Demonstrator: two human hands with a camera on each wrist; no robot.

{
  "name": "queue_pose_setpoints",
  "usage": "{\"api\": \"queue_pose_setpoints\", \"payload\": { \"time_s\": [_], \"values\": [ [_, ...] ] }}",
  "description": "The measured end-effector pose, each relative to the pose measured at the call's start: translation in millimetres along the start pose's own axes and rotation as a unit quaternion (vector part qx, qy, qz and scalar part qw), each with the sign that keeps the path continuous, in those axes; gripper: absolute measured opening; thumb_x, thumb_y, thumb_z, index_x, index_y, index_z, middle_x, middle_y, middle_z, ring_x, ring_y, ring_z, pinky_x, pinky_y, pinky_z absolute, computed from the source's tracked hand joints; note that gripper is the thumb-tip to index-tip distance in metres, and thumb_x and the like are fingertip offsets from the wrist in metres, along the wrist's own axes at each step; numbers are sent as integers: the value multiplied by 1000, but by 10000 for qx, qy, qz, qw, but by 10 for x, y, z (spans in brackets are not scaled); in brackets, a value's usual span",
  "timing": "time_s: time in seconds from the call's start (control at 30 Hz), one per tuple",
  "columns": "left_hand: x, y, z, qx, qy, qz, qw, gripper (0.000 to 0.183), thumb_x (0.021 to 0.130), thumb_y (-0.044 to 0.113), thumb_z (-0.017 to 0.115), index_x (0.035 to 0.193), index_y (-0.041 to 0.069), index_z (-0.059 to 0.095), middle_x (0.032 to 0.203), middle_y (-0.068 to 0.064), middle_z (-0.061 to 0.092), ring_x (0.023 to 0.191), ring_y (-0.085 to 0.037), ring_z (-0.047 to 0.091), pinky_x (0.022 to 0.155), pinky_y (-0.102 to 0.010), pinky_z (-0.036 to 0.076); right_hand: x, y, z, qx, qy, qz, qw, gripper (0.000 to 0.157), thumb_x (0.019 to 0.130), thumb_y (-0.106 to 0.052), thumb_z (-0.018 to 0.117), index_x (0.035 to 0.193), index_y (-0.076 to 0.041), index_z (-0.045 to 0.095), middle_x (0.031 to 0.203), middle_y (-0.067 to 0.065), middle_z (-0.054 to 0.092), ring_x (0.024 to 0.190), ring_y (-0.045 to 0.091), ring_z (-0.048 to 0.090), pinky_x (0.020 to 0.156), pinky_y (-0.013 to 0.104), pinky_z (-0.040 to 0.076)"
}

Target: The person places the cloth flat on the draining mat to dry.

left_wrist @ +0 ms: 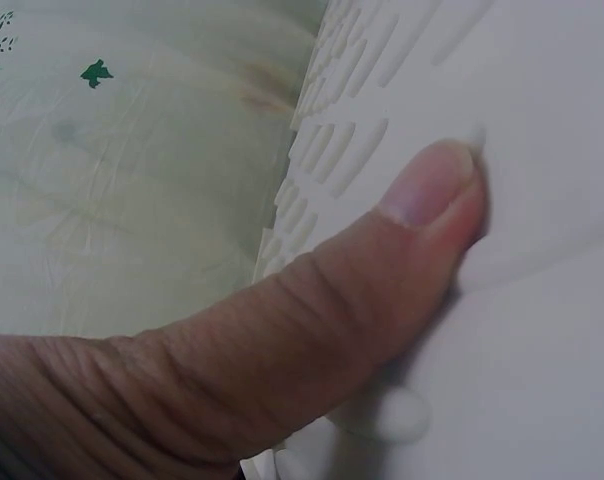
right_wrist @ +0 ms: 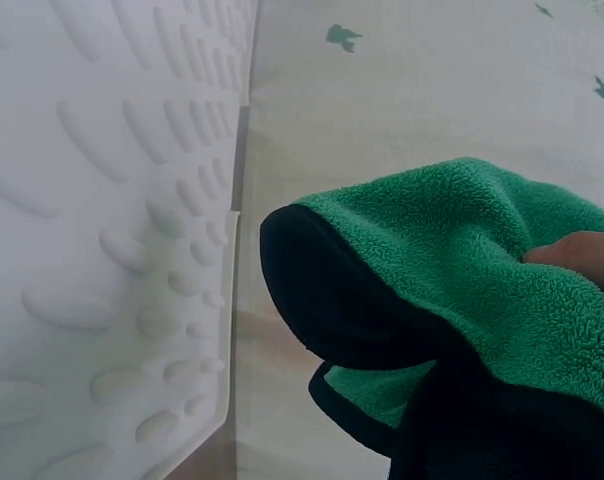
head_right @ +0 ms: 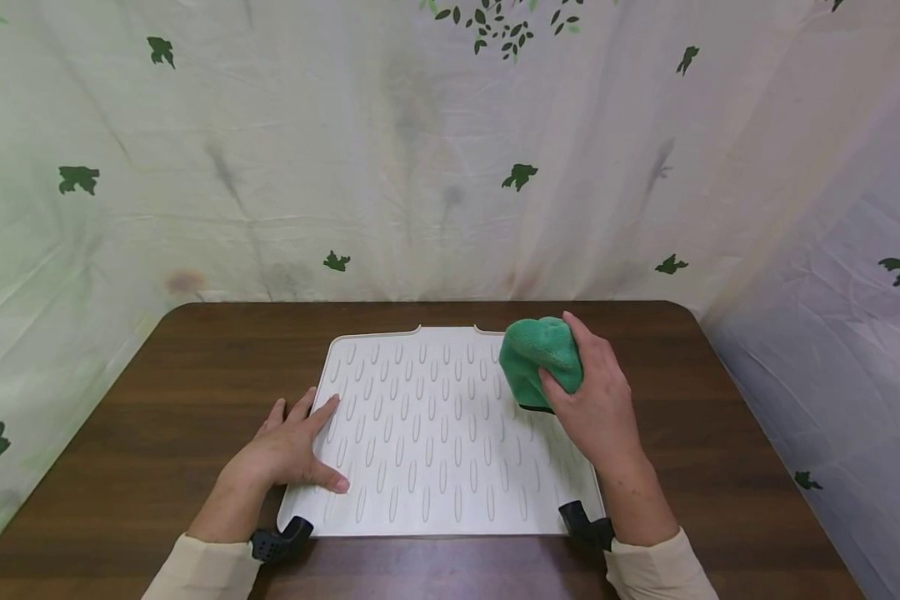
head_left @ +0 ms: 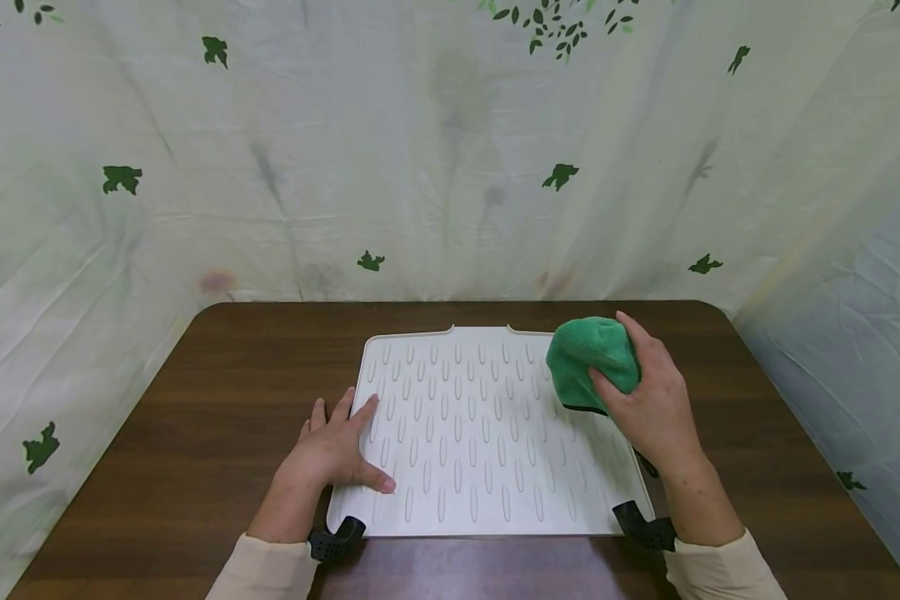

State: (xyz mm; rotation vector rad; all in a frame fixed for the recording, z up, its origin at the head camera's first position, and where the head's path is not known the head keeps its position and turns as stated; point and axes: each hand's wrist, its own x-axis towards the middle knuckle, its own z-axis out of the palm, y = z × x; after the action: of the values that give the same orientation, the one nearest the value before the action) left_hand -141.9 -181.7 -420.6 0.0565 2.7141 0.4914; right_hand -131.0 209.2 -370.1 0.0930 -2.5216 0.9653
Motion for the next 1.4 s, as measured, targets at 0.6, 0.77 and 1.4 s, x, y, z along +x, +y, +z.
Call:
{"api": "queue_pose_setpoints", "payload": {
  "time_s": [0.6,0.77,1.4],
  "values": [
    [3,1,-5,3,-23,16,10000,139,51,56,98,163,19,26,171,-22,6,150,-64,1,115,-77,19,2,-5,-8,4,-44,-2,10000,82,90,-11,77,159,-19,34,145,23,51,120,43,54,93,70,47],
    [2,-5,5,23,-32,-4,10000,138,52,56,98,164,19,26,172,-22,6,151,-63,1,116,-76,18,-1,-9,-8,14,-69,46,10000,82,90,-11,76,160,-20,34,146,22,51,120,43,53,93,70,47],
    [0,15,-9,17,-55,-42,10000,138,52,56,98,164,20,25,172,-22,5,151,-63,0,115,-77,19,6,13,-6,59,-19,-43,10000,82,90,-10,77,159,-20,35,146,22,51,121,43,53,94,70,46]
  ]
}}
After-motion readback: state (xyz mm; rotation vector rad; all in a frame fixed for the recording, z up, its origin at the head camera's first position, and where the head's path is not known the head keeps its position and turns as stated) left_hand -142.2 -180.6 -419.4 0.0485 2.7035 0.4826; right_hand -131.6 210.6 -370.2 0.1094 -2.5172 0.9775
